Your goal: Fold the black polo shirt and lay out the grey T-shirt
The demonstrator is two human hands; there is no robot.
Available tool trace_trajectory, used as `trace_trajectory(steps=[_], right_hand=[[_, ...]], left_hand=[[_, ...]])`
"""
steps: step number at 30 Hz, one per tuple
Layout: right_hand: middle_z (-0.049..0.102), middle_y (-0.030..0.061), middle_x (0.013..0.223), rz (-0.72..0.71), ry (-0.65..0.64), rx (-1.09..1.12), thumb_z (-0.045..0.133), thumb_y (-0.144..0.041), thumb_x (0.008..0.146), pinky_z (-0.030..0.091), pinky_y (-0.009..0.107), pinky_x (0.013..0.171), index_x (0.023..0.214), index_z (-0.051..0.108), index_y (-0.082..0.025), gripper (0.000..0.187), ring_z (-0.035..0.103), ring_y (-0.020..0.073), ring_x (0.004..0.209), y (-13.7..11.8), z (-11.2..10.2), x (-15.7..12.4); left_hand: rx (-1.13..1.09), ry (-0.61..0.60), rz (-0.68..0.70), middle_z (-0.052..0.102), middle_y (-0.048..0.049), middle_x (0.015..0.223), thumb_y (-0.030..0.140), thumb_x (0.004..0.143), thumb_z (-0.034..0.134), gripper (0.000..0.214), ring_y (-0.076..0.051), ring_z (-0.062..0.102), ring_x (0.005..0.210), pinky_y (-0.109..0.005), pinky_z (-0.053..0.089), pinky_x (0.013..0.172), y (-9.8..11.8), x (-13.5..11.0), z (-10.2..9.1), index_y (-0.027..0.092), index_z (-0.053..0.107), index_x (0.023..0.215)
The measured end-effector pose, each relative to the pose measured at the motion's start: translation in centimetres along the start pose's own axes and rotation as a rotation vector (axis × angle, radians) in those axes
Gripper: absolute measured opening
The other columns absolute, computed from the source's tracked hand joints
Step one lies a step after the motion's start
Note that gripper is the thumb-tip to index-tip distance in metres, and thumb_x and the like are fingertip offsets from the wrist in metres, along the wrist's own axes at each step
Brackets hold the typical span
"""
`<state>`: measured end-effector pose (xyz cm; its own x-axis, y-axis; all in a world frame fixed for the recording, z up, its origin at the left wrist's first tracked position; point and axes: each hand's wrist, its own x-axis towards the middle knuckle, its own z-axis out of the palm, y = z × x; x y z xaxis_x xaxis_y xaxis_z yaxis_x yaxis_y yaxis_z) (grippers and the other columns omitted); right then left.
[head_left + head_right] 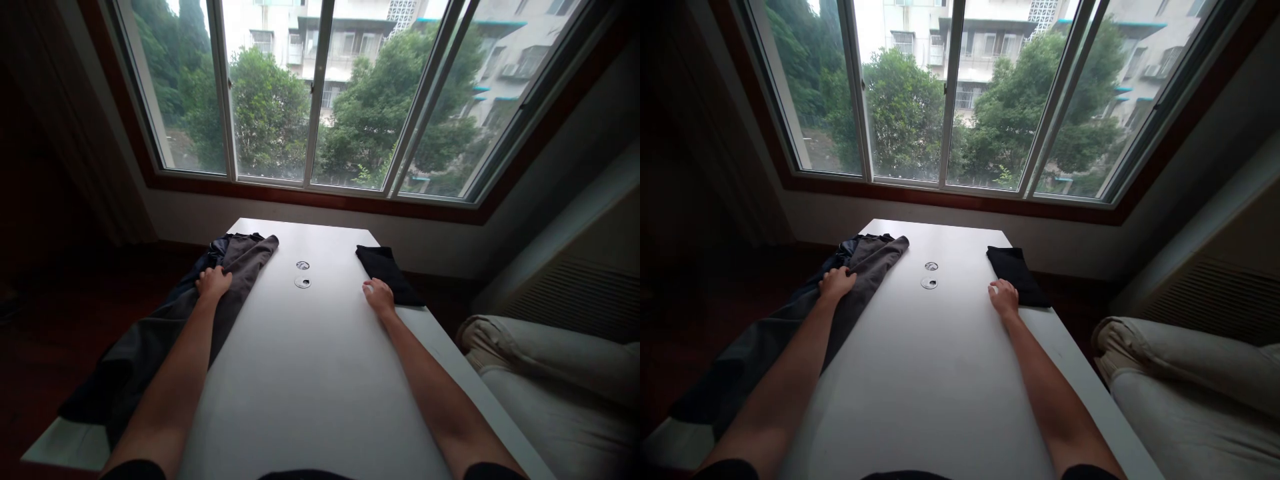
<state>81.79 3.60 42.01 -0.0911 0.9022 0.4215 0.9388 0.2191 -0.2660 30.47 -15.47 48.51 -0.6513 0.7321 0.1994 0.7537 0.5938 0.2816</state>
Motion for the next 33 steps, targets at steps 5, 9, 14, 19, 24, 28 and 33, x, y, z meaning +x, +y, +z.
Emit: trace_trajectory(steps=[5, 9, 14, 19, 24, 28, 33], right_hand=[[0.063, 0.0092, 0.136, -0.098, 0.016, 0.074, 0.052, -0.034, 0.095, 0.035, 0.038, 0.113, 0.11, 0.075, -0.023, 0.029, 0.053, 0.026, 0.13, -1.5, 0.5, -0.1], [0.065, 0.0099, 0.133, -0.181, 0.009, 0.182, 0.052, -0.033, 0.096, 0.036, 0.039, 0.114, 0.106, 0.074, -0.022, 0.027, 0.055, 0.0258, 0.128, -3.3, 0.6, -0.5], [0.069, 0.009, 0.125, -0.339, -0.042, 0.38, 0.052, -0.035, 0.097, 0.043, 0.042, 0.109, 0.104, 0.074, -0.024, 0.026, 0.061, 0.0258, 0.12, -6.3, 0.4, -1.9], [0.072, 0.007, 0.119, -0.443, -0.106, 0.466, 0.054, -0.035, 0.097, 0.047, 0.043, 0.104, 0.107, 0.073, -0.025, 0.024, 0.064, 0.026, 0.114, -7.5, 0.3, -2.7], [0.073, 0.0061, 0.112, -0.454, -0.1, 0.476, 0.055, -0.033, 0.097, 0.05, 0.042, 0.099, 0.108, 0.073, -0.026, 0.022, 0.067, 0.0255, 0.107, -8.3, -0.6, -3.2], [0.073, 0.0057, 0.113, -0.543, -0.134, 0.518, 0.056, -0.032, 0.098, 0.052, 0.04, 0.095, 0.114, 0.072, -0.027, 0.024, 0.067, 0.0249, 0.105, -9.9, -1.2, -4.5], [0.069, 0.0053, 0.124, -0.677, -0.234, 0.546, 0.061, -0.035, 0.097, 0.051, 0.04, 0.098, 0.127, 0.067, -0.031, 0.031, 0.065, 0.0251, 0.112, -11.7, -1.5, -5.9]], left_hand=[[0.042, -0.088, 0.1, 0.071, -0.0199, 0.118, 0.044, 0.093, 0.054, 0.038, -0.039, 0.065, 0.115, -0.051, 0.045, 0.098, 1.1, -0.5, 0.1, 0.018, 0.068, 0.116], [0.044, -0.149, 0.279, 0.072, -0.0195, 0.117, 0.039, 0.095, 0.052, 0.031, -0.036, 0.068, 0.11, -0.044, 0.049, 0.091, 4.9, -2.4, -0.2, 0.018, 0.067, 0.111], [0.003, -0.235, 0.605, 0.072, -0.0187, 0.113, 0.026, 0.099, 0.046, 0.025, -0.033, 0.069, 0.107, -0.041, 0.05, 0.089, 11.8, -10.2, 1.5, 0.017, 0.062, 0.116], [-0.037, -0.41, 0.955, 0.075, -0.0112, 0.098, 0.021, 0.092, 0.057, 0.014, -0.028, 0.073, 0.092, -0.032, 0.052, 0.077, 15.8, -18.9, 3.1, 0.02, 0.066, 0.103], [-0.081, -0.447, 1.297, 0.074, -0.0106, 0.096, 0.023, 0.092, 0.057, 0.018, -0.029, 0.073, 0.088, -0.034, 0.052, 0.071, 15.7, -21.7, 1.7, 0.022, 0.067, 0.108], [-0.075, -0.421, 1.244, 0.074, -0.0102, 0.093, 0.038, 0.092, 0.061, 0.017, -0.029, 0.072, 0.088, -0.036, 0.052, 0.074, 15.4, -20.8, 0.0, 0.025, 0.07, 0.098], [-0.119, -0.253, 0.841, 0.073, -0.0104, 0.1, 0.041, 0.099, 0.05, 0.027, -0.027, 0.069, 0.097, -0.036, 0.048, 0.086, 14.3, -15.1, 0.1, 0.024, 0.07, 0.095]])
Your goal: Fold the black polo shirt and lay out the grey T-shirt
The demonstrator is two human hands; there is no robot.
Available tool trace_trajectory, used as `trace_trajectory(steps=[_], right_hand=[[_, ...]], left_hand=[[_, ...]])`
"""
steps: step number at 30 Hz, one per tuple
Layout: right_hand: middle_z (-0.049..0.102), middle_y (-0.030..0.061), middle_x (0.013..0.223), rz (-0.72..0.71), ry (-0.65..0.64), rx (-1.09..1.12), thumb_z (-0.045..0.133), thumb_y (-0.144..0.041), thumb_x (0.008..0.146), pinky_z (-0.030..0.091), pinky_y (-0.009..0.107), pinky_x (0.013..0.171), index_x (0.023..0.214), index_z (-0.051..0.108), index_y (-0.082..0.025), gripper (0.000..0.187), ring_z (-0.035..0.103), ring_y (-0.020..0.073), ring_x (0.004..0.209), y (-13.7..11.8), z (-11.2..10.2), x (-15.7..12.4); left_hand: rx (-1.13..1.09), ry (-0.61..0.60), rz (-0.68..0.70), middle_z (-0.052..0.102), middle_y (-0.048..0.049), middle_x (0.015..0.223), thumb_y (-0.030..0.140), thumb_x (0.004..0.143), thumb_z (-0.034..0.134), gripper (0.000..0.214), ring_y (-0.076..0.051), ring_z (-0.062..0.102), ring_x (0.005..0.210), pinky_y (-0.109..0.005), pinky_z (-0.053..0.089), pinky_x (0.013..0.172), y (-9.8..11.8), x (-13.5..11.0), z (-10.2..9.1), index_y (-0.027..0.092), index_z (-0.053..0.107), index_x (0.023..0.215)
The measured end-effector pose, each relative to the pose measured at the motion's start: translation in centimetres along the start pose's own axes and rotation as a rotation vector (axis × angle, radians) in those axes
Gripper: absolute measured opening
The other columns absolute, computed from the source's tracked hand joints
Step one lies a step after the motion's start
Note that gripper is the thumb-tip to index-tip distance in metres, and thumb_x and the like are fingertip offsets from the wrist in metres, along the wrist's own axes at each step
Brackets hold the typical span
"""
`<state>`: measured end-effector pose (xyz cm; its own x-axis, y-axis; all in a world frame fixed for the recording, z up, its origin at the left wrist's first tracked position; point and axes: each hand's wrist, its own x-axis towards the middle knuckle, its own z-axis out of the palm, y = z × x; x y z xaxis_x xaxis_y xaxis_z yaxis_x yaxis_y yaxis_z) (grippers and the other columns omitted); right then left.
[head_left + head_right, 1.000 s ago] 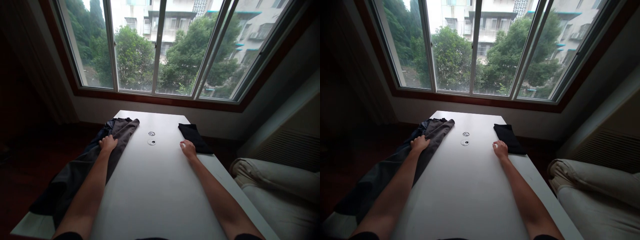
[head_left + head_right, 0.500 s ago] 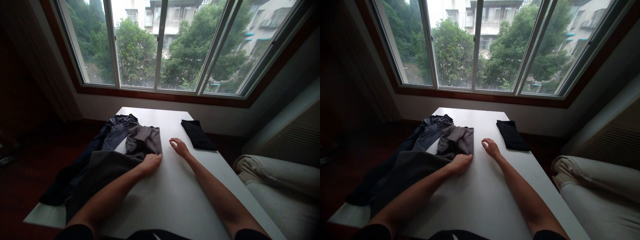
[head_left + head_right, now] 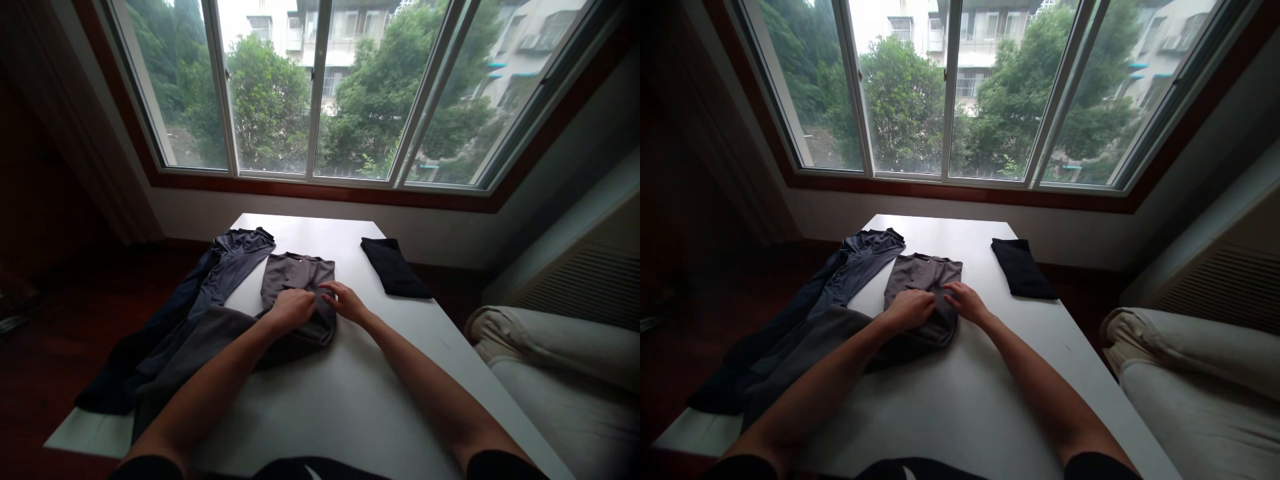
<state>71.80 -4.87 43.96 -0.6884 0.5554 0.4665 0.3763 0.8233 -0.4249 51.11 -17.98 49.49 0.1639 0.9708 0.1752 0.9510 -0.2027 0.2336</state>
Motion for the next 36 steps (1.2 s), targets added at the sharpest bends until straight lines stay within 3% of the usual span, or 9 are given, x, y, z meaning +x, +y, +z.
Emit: trace_trajectory(steps=[5, 9, 13, 20, 25, 27, 31, 36], right_hand=[[0.069, 0.0064, 0.125, -0.016, -0.042, -0.003, 0.063, -0.037, 0.096, 0.052, 0.04, 0.098, 0.131, 0.065, -0.03, 0.036, 0.065, 0.0259, 0.113, -0.7, 0.2, 0.0], [0.07, 0.0061, 0.124, 0.0, -0.073, 0.019, 0.064, -0.037, 0.095, 0.053, 0.04, 0.097, 0.132, 0.066, -0.03, 0.037, 0.067, 0.0252, 0.11, -0.5, 0.4, 0.0], [0.071, 0.0061, 0.124, 0.014, -0.056, 0.063, 0.064, -0.037, 0.095, 0.053, 0.042, 0.099, 0.131, 0.067, -0.03, 0.037, 0.067, 0.0257, 0.111, 0.1, 0.8, -0.1], [0.074, 0.0046, 0.116, 0.111, 0.03, 0.242, 0.065, -0.042, 0.093, 0.056, 0.038, 0.091, 0.131, 0.066, -0.029, 0.04, 0.071, 0.0237, 0.101, 1.1, 1.5, -0.1], [0.076, 0.0034, 0.096, 0.285, 0.158, 0.29, 0.056, -0.051, 0.096, 0.056, 0.034, 0.08, 0.126, 0.068, -0.026, 0.041, 0.071, 0.0225, 0.086, 1.8, 0.8, -0.1], [0.075, 0.0031, 0.09, 0.327, 0.19, 0.283, 0.055, -0.056, 0.096, 0.055, 0.033, 0.077, 0.121, 0.071, -0.025, 0.042, 0.07, 0.0225, 0.083, 1.9, 0.4, -0.1], [0.073, 0.0021, 0.084, 0.333, 0.181, 0.298, 0.056, -0.059, 0.094, 0.052, 0.031, 0.072, 0.119, 0.071, -0.024, 0.046, 0.066, 0.0211, 0.077, 1.7, 0.0, -0.1], [0.073, 0.0037, 0.095, 0.267, 0.122, 0.399, 0.055, -0.054, 0.095, 0.051, 0.031, 0.074, 0.128, 0.067, -0.022, 0.048, 0.066, 0.0201, 0.081, 1.1, 0.3, -0.1]], left_hand=[[0.025, 0.126, -0.302, 0.068, -0.0124, 0.115, 0.024, 0.101, 0.042, 0.026, -0.026, 0.064, 0.107, -0.035, 0.047, 0.087, -6.7, 2.2, 0.5, 0.021, 0.065, 0.112], [0.016, 0.134, -0.287, 0.067, -0.0121, 0.115, 0.018, 0.093, 0.051, 0.026, -0.027, 0.062, 0.108, -0.036, 0.046, 0.092, -8.2, 2.4, 2.1, 0.021, 0.065, 0.115], [-0.03, 0.118, -0.096, 0.065, -0.0092, 0.115, 0.023, 0.092, 0.058, 0.025, -0.027, 0.06, 0.112, -0.036, 0.044, 0.098, -6.6, 2.4, 3.2, 0.024, 0.067, 0.116], [-0.116, 0.083, 0.198, 0.066, -0.0045, 0.106, 0.021, 0.096, 0.056, 0.018, -0.02, 0.064, 0.099, -0.029, 0.048, 0.088, -2.6, 1.6, 3.6, 0.025, 0.069, 0.107], [-0.129, 0.04, 0.634, 0.067, -0.0035, 0.099, 0.02, 0.095, 0.057, 0.013, -0.019, 0.063, 0.093, -0.031, 0.046, 0.087, 1.3, 0.5, 5.3, 0.022, 0.07, 0.097], [-0.142, -0.001, 0.728, 0.067, -0.0032, 0.098, 0.02, 0.093, 0.059, 0.011, -0.019, 0.063, 0.092, -0.03, 0.046, 0.087, 2.4, 0.0, 5.8, 0.023, 0.07, 0.095], [-0.172, -0.045, 0.773, 0.067, -0.0025, 0.094, 0.021, 0.09, 0.061, 0.008, -0.018, 0.063, 0.089, -0.03, 0.045, 0.086, 3.4, -0.6, 5.4, 0.022, 0.068, 0.088], [-0.094, 0.002, 0.557, 0.07, -0.0029, 0.098, 0.02, 0.091, 0.057, 0.019, -0.02, 0.064, 0.093, -0.033, 0.044, 0.088, 3.2, -0.5, 3.5, 0.024, 0.068, 0.106]])
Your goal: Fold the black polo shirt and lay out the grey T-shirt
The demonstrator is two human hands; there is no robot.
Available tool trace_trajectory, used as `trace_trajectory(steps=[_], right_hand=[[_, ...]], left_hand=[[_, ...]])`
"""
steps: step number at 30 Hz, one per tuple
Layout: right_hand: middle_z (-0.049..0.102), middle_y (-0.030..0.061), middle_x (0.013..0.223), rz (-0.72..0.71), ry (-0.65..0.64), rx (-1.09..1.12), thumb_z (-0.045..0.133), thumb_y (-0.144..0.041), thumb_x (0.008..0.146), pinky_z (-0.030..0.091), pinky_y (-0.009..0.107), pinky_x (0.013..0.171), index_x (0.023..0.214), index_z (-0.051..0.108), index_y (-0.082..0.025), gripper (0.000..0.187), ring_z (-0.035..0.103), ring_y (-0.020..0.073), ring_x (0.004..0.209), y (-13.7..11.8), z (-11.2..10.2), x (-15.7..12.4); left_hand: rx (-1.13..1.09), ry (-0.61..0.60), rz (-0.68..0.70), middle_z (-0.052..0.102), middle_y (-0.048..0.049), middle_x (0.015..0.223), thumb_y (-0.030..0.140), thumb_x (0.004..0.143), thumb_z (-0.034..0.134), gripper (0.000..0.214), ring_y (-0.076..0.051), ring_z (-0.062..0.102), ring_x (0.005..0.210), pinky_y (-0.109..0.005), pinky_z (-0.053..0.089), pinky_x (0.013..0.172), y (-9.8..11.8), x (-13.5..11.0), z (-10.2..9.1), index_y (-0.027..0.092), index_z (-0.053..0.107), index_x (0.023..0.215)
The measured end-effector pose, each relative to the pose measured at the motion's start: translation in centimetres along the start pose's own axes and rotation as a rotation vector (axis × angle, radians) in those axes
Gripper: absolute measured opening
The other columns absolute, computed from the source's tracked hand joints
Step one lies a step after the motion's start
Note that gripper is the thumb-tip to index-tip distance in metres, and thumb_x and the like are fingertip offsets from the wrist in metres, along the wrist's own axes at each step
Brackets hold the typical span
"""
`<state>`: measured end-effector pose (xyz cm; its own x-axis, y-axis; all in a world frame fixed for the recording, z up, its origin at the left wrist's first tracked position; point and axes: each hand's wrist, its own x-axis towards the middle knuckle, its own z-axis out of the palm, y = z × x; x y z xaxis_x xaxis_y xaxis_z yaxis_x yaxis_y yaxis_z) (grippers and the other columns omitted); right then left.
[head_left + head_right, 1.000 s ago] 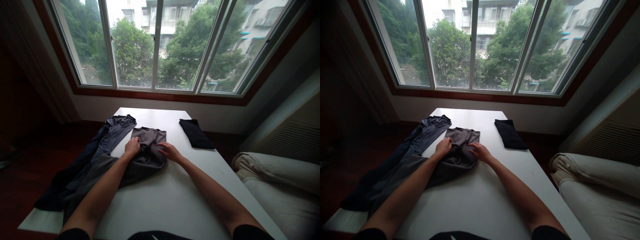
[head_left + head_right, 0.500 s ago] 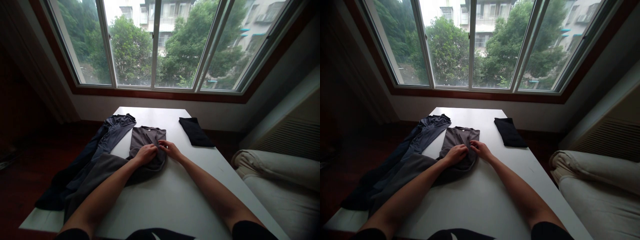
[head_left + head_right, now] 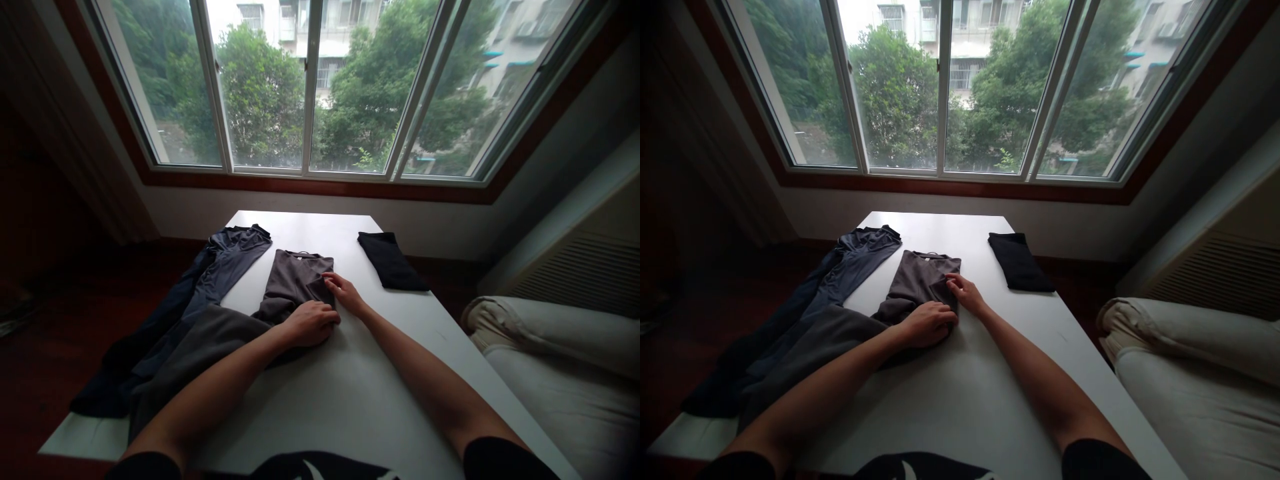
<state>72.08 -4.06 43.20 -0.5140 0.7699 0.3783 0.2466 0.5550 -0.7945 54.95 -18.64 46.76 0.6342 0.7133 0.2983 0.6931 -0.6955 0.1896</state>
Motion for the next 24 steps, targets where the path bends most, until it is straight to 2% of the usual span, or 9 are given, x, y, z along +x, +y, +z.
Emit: trace_trajectory(steps=[3, 7, 9, 11, 13, 15, 18, 20, 24], right_hand=[[0.074, 0.005, 0.103, -0.006, -0.034, 0.118, 0.055, -0.054, 0.096, 0.053, 0.033, 0.082, 0.13, 0.066, -0.022, 0.048, 0.067, 0.0216, 0.092, -0.2, 0.1, 0.0], [0.074, 0.007, 0.107, 0.021, -0.093, 0.258, 0.057, -0.055, 0.095, 0.053, 0.037, 0.09, 0.129, 0.066, -0.022, 0.049, 0.068, 0.0235, 0.1, -0.6, 0.0, 0.0], [0.075, 0.0086, 0.11, 0.037, -0.137, 0.323, 0.058, -0.056, 0.094, 0.053, 0.038, 0.091, 0.129, 0.067, -0.021, 0.05, 0.068, 0.0242, 0.103, -0.7, 0.1, 0.0], [0.074, 0.0103, 0.113, 0.065, -0.158, 0.369, 0.057, -0.057, 0.094, 0.054, 0.038, 0.089, 0.127, 0.068, -0.021, 0.05, 0.069, 0.0248, 0.103, -0.7, 0.1, 0.0], [0.074, 0.0109, 0.115, 0.096, -0.15, 0.383, 0.058, -0.056, 0.093, 0.054, 0.039, 0.087, 0.122, 0.071, -0.02, 0.048, 0.069, 0.0252, 0.102, -0.4, 0.2, 0.2], [0.074, 0.0096, 0.114, 0.106, -0.139, 0.359, 0.061, -0.053, 0.091, 0.054, 0.04, 0.089, 0.116, 0.073, -0.02, 0.043, 0.069, 0.0254, 0.101, 0.1, 0.2, 0.3], [0.076, 0.0069, 0.107, 0.108, -0.164, 0.308, 0.062, -0.047, 0.088, 0.053, 0.042, 0.094, 0.111, 0.075, -0.021, 0.036, 0.069, 0.0259, 0.102, 0.9, 0.3, 0.5], [0.076, 0.0064, 0.106, 0.112, -0.188, 0.288, 0.06, -0.044, 0.089, 0.053, 0.043, 0.095, 0.111, 0.074, -0.022, 0.035, 0.07, 0.0261, 0.103, 1.4, 0.5, 0.6], [0.076, 0.0062, 0.109, 0.07, -0.205, 0.172, 0.056, -0.041, 0.092, 0.052, 0.042, 0.099, 0.113, 0.074, -0.023, 0.034, 0.07, 0.0252, 0.106, 1.5, 0.9, 0.5]], left_hand=[[0.101, -0.058, -0.132, 0.071, -0.004, 0.099, 0.03, 0.092, 0.06, 0.031, -0.024, 0.066, 0.095, -0.037, 0.044, 0.086, -0.3, -0.2, -0.4, 0.027, 0.066, 0.122], [0.128, -0.062, -0.171, 0.072, -0.0069, 0.11, 0.053, 0.09, 0.064, 0.065, -0.027, 0.068, 0.098, -0.039, 0.045, 0.087, -0.3, -0.4, 0.0, 0.028, 0.048, 0.147], [0.131, -0.073, -0.18, 0.072, -0.0067, 0.106, 0.051, 0.091, 0.064, 0.055, -0.026, 0.069, 0.095, -0.038, 0.046, 0.086, -0.2, -0.3, 0.1, 0.027, 0.055, 0.14], [0.13, -0.083, -0.203, 0.073, -0.0061, 0.098, 0.04, 0.094, 0.06, 0.029, -0.025, 0.069, 0.091, -0.036, 0.046, 0.084, -0.4, -0.2, -0.1, 0.024, 0.067, 0.116], [0.111, -0.042, -0.256, 0.073, -0.0064, 0.093, 0.032, 0.093, 0.058, 0.016, -0.024, 0.069, 0.087, -0.034, 0.047, 0.08, -0.8, -0.1, -0.7, 0.022, 0.069, 0.097], [0.056, 0.085, -0.332, 0.072, -0.0068, 0.093, 0.028, 0.092, 0.057, 0.014, -0.023, 0.068, 0.086, -0.032, 0.047, 0.077, -1.7, 0.0, -1.7, 0.021, 0.068, 0.088], [-0.147, 0.381, -0.444, 0.07, -0.0062, 0.094, 0.024, 0.089, 0.055, 0.014, -0.02, 0.065, 0.082, -0.031, 0.047, 0.076, -3.6, 0.0, -3.7, 0.019, 0.066, 0.083], [-0.408, 0.589, -0.48, 0.069, -0.0048, 0.092, 0.023, 0.088, 0.054, 0.016, -0.019, 0.063, 0.081, -0.03, 0.048, 0.077, -5.0, 0.0, -5.3, 0.019, 0.068, 0.084], [-0.982, 1.139, -0.58, 0.067, -0.0015, 0.081, 0.033, 0.082, 0.063, 0.017, -0.018, 0.064, 0.08, -0.029, 0.053, 0.077, -8.4, -1.0, -8.7, 0.018, 0.068, 0.085]])
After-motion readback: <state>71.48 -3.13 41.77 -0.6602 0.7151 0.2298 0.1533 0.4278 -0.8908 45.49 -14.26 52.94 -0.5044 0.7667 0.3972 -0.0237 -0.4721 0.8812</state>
